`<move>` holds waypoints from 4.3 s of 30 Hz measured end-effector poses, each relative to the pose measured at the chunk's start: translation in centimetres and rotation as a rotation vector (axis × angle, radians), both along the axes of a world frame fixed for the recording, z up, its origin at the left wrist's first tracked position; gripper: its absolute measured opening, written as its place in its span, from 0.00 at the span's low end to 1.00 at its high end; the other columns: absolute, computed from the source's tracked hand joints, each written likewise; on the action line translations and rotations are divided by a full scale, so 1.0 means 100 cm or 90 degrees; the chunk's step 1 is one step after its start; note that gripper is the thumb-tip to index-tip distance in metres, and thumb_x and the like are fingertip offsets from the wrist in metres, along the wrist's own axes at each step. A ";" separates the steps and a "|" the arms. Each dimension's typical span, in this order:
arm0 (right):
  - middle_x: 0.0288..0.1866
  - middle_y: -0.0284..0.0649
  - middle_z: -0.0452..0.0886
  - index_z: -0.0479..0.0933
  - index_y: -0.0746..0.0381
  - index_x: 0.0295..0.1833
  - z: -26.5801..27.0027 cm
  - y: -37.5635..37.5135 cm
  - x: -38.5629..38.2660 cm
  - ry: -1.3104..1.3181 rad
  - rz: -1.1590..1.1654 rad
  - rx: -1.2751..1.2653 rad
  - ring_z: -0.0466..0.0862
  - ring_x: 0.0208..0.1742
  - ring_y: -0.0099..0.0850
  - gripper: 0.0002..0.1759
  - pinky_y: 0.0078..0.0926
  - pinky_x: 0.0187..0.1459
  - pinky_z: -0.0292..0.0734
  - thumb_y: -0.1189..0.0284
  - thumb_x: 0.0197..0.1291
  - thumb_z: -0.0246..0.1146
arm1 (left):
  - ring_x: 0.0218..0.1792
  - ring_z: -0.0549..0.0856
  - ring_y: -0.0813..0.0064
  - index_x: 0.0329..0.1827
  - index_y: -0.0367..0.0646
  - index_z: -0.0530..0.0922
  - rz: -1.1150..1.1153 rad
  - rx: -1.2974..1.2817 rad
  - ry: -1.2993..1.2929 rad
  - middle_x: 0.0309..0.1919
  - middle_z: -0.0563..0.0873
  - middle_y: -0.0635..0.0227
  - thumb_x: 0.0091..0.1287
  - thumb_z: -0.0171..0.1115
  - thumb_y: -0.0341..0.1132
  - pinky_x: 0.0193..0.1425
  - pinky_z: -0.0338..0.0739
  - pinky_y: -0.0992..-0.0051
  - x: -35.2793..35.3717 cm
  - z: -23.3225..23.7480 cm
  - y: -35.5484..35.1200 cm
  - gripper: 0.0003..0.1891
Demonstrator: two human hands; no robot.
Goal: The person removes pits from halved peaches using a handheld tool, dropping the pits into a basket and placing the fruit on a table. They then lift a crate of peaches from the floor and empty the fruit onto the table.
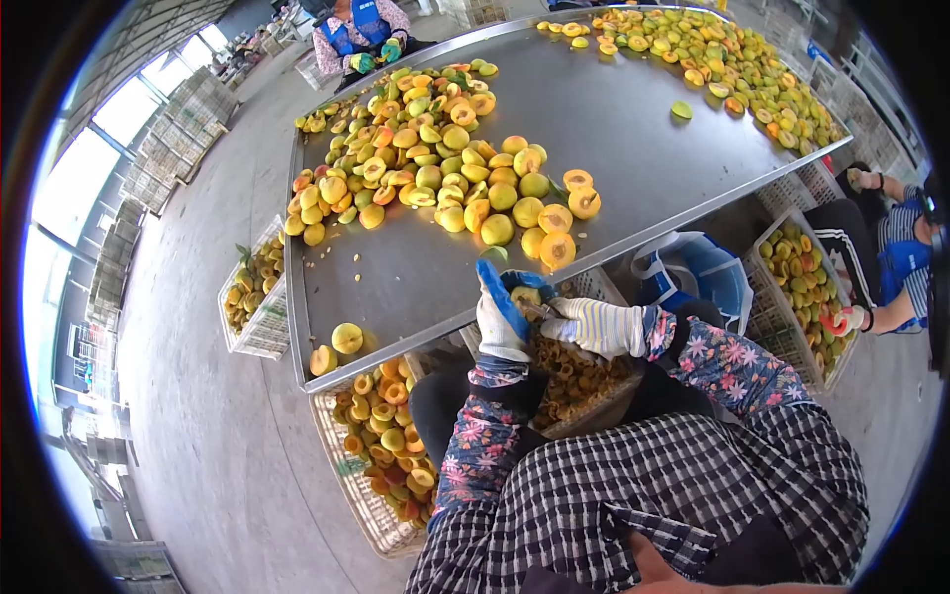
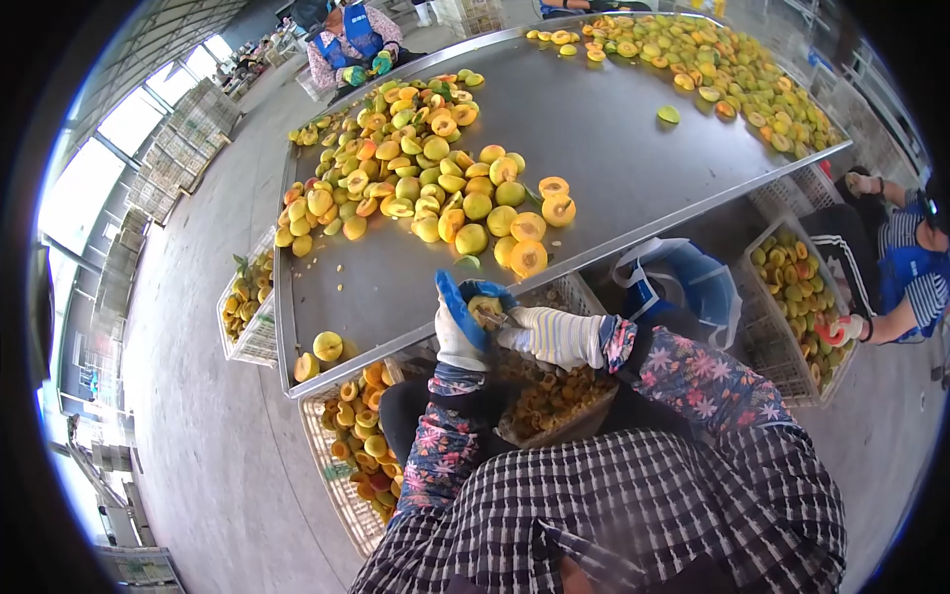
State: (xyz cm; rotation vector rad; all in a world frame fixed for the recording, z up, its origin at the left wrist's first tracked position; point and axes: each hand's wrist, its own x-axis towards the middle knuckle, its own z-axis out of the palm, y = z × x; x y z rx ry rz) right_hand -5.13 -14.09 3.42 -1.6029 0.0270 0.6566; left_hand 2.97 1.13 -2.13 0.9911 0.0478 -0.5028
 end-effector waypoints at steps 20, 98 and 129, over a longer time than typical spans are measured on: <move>0.20 0.27 0.66 0.73 0.57 0.45 0.010 0.001 -0.009 0.266 -0.043 0.189 0.66 0.14 0.18 0.17 0.18 0.15 0.58 0.53 0.72 0.57 | 0.27 0.86 0.59 0.29 0.32 0.80 -0.110 -0.055 0.134 0.24 0.84 0.55 0.70 0.46 0.69 0.38 0.84 0.64 0.003 0.007 0.000 0.40; 0.26 0.52 0.82 0.73 0.69 0.45 -0.001 -0.005 -0.002 -0.560 -0.108 -0.606 0.84 0.29 0.50 0.20 0.46 0.30 0.78 0.59 0.68 0.59 | 0.56 0.82 0.58 0.62 0.38 0.73 -0.034 -0.241 0.004 0.55 0.81 0.55 0.73 0.55 0.41 0.64 0.78 0.61 0.003 0.011 -0.013 0.20; 0.19 0.29 0.69 0.71 0.59 0.52 0.008 -0.001 -0.003 0.064 -0.067 0.078 0.70 0.14 0.20 0.23 0.20 0.14 0.64 0.49 0.72 0.55 | 0.46 0.85 0.66 0.55 0.34 0.73 0.049 0.244 -0.493 0.44 0.82 0.61 0.78 0.50 0.42 0.53 0.84 0.66 0.004 -0.021 -0.009 0.17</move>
